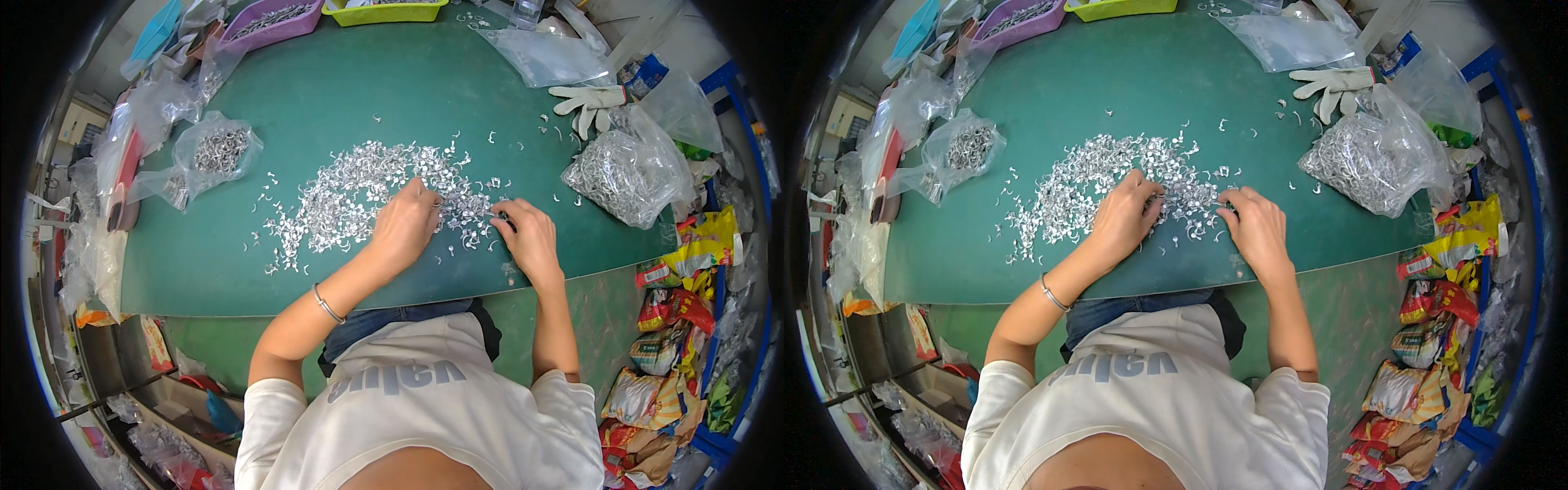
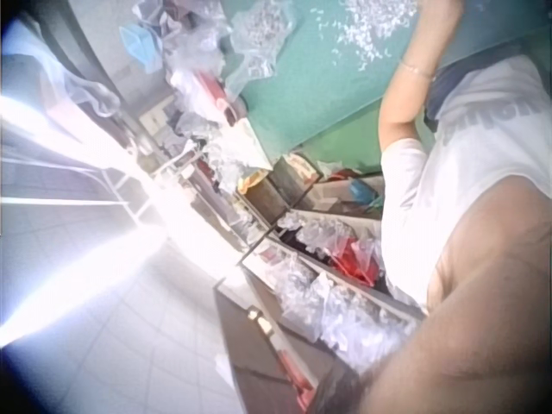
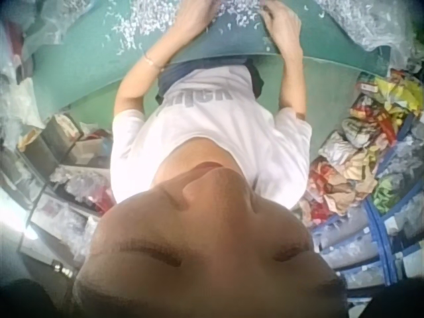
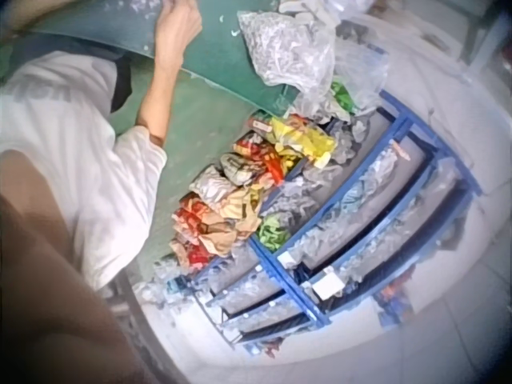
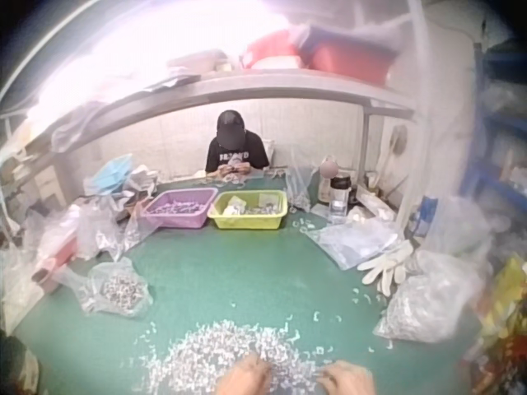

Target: The person picks up small metal pieces from a pile on the table and places them into different containers.

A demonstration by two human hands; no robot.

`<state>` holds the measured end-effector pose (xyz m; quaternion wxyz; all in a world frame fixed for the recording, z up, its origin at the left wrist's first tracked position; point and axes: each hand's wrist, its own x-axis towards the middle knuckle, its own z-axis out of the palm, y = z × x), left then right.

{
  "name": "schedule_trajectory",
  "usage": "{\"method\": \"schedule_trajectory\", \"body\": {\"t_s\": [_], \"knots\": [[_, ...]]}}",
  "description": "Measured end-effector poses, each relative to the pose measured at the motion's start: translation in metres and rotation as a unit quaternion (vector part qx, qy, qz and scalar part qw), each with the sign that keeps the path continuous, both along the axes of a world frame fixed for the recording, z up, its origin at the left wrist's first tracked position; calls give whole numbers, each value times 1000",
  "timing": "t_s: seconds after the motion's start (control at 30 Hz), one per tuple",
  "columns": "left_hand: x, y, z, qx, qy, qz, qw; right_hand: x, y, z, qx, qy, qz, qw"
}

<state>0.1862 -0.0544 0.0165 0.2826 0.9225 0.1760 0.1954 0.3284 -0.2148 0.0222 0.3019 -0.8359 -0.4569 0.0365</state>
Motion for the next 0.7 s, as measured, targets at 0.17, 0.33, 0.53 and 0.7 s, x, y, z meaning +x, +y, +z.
{"method": "schedule_trajectory", "body": {"t_s": [0.17, 0.33, 0.53, 0.7], "knots": [[3, -4, -4, -13, -7, -25, 1000, 7, -2, -2, 38, 103, -6, 994], [14, -8, -2, -13, -38, -19, 999, 31, -22, -3, 289, 621, -14, 729], [46, -9, -13, 18, -33, -3, 999, 37, -34, -1, 270, 539, -39, 797], [51, -10, -19, 1, -2, -1, 1000, 15, -26, -1, 86, 137, -10, 987]]}}
